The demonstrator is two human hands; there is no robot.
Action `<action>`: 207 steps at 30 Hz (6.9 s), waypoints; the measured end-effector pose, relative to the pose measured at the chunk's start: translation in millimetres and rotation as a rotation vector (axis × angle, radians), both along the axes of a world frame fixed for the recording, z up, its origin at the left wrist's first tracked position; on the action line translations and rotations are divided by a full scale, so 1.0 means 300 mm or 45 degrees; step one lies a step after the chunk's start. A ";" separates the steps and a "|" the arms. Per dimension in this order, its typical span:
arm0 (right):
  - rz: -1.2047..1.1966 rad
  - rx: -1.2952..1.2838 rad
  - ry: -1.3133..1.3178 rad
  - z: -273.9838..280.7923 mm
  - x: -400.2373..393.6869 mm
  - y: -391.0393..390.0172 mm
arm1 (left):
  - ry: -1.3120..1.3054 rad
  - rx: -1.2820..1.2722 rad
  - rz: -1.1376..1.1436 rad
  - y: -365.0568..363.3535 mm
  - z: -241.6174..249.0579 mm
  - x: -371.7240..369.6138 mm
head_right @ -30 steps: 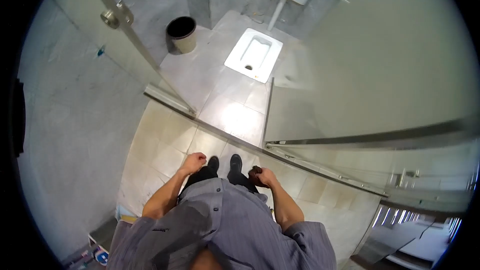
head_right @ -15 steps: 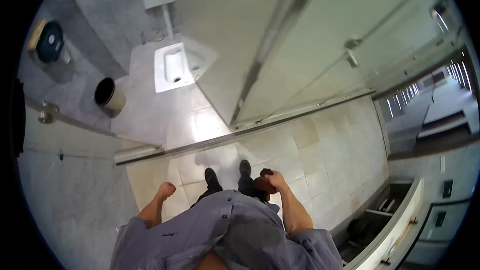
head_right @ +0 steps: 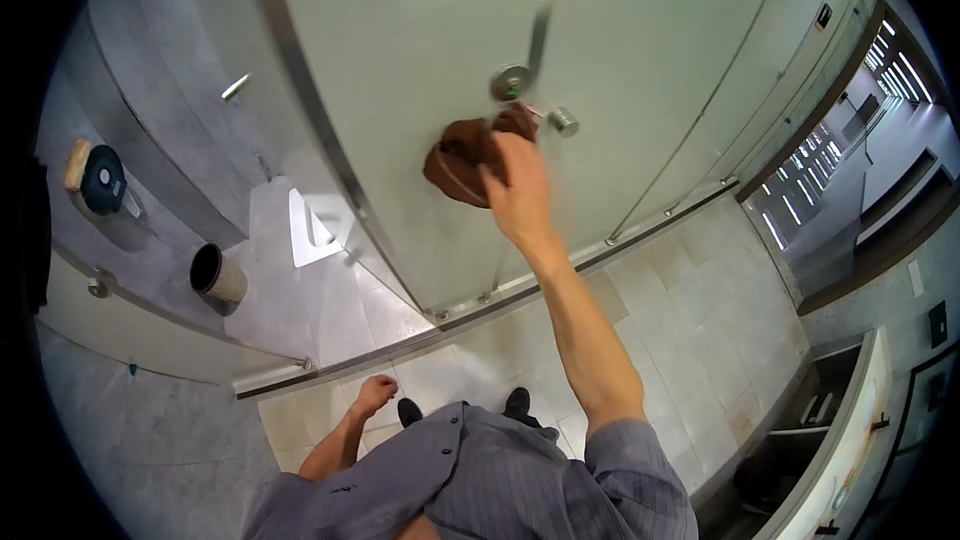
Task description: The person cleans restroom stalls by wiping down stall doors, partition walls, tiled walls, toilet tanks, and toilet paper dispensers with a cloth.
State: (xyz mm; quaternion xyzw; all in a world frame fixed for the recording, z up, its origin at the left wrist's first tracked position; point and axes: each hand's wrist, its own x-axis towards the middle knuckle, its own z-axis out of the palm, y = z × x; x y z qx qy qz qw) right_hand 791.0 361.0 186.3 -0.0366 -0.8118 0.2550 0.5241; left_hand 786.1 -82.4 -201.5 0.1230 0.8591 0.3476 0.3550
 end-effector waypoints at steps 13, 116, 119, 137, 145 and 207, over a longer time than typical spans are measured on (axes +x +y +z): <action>-0.084 0.137 -0.273 0.007 0.132 0.390 | 0.584 0.646 0.097 0.985 0.841 0.011; 0.171 -0.433 -0.518 -0.133 -3.215 2.942 | -0.594 0.134 1.016 2.512 0.285 -2.153; 0.008 0.144 -0.374 -0.134 -3.276 2.747 | -0.599 0.148 1.307 2.681 0.386 -2.135; 0.466 0.711 -0.588 -0.141 -3.259 2.929 | -0.258 0.289 1.035 2.725 0.510 -2.671; 0.727 0.615 -0.549 -0.087 -3.613 2.223 | -0.458 0.293 1.009 2.822 0.499 -2.524; 0.798 1.206 -0.710 -0.014 -3.357 2.717 | 1.439 0.473 0.415 3.404 1.197 -3.481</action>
